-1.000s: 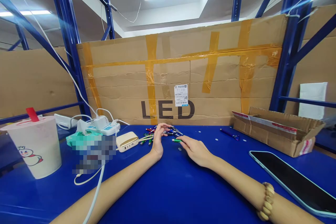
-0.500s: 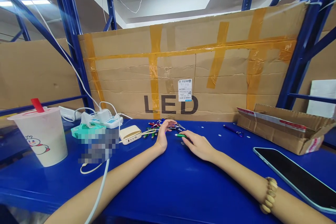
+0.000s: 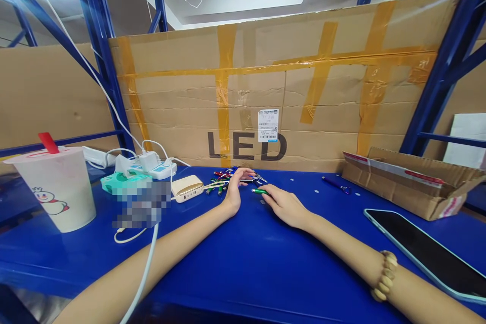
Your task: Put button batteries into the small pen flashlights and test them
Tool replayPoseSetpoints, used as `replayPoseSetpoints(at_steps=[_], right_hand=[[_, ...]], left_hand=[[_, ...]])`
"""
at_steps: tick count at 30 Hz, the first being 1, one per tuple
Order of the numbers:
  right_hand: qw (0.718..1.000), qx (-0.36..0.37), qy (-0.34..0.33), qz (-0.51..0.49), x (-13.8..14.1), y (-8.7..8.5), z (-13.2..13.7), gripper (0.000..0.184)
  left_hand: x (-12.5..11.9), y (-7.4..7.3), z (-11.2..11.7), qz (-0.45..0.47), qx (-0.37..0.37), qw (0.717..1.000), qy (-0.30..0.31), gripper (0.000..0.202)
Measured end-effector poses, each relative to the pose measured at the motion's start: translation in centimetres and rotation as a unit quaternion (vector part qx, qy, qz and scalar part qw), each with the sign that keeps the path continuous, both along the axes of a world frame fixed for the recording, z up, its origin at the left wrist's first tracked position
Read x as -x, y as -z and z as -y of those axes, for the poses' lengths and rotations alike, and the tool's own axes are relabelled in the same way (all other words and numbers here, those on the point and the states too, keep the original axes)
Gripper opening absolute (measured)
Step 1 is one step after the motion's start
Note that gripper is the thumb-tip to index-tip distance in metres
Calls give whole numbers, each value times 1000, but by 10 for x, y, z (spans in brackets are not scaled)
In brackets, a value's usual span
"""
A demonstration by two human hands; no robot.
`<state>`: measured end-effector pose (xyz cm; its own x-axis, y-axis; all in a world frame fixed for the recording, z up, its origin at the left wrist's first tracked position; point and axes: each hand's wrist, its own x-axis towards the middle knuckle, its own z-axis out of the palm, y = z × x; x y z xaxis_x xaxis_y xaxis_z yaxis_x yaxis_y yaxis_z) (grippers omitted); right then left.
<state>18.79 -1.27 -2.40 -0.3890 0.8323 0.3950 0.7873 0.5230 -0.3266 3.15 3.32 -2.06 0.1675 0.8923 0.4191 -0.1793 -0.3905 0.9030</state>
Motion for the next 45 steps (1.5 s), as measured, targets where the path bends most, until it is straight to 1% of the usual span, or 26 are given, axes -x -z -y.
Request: replayPoseSetpoints(at_steps=[10, 16, 20, 29, 38, 45], right_hand=[[1000, 2, -15, 7, 3, -6, 6, 34], [1000, 1, -7, -3, 3, -6, 5, 30], [1000, 2, 7, -6, 2, -6, 4, 30], [1000, 6, -25, 2, 2, -5, 5, 30], [999, 6, -14, -29, 2, -5, 3, 27], [999, 3, -21, -38, 0, -2, 1, 29]], left_hand=[[0, 0, -1, 0, 8, 1000, 16, 32], [0, 0, 0, -1, 8, 1000, 16, 32], [0, 0, -1, 1, 6, 1000, 21, 31], [0, -1, 0, 3, 8, 1000, 23, 30], [0, -2, 2, -4, 4, 1000, 20, 31], [0, -1, 0, -15, -6, 1000, 22, 33]])
